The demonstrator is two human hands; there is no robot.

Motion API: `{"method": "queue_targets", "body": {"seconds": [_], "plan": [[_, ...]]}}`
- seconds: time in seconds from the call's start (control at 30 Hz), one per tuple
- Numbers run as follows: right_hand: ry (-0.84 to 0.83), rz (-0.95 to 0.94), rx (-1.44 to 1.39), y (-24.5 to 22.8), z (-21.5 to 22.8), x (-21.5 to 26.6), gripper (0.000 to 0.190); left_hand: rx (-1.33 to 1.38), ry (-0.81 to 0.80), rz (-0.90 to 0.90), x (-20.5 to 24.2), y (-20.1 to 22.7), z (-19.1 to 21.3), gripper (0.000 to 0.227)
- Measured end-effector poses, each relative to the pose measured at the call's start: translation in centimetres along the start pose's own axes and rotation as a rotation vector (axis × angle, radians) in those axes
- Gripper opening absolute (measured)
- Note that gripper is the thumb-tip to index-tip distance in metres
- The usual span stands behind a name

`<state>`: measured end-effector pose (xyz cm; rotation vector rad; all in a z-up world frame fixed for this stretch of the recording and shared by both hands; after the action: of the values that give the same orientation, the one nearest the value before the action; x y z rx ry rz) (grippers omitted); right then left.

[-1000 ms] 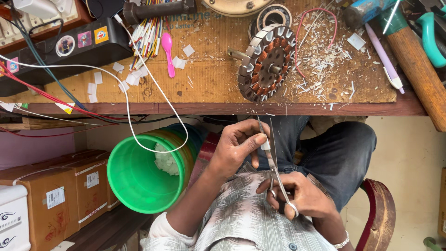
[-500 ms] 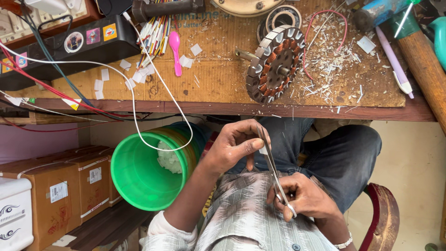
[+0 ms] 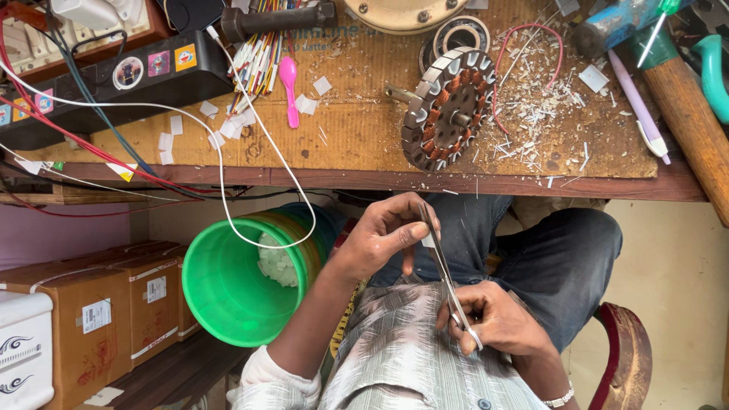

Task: The person cuts small white plastic pieces with scissors and inserts them into the slots of a motor stator. The person repeats this process multiple times, handling the stator and plastic pieces by hand.

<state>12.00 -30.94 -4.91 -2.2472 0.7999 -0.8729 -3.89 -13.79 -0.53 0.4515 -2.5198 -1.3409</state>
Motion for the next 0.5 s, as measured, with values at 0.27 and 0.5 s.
{"method": "queue_targets", "body": {"seconds": [0.27,0.5], "plan": [[-0.061,0.042,0.154,0.6,0.8,2.0,0.048,0.09,-0.031,0.014,-0.1,-0.8,-0.9,0.012],[0.533,0.52,0.26,-2.8,0.2,3.3,0.067,-0.016,0.1,0.136,-0.7,-0.8,-3.4,0.017]]}}
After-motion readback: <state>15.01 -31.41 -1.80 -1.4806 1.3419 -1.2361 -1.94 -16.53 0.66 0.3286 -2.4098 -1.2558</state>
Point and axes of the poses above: each hand's wrist, its own x-axis away from the middle knuckle, its own z-axis out of the back of the hand, y = z × x, the point moved 3 cm from there along -x, towards the middle knuckle, and after that the axes turned 13 degrees about -y, right-handed, at the moved point
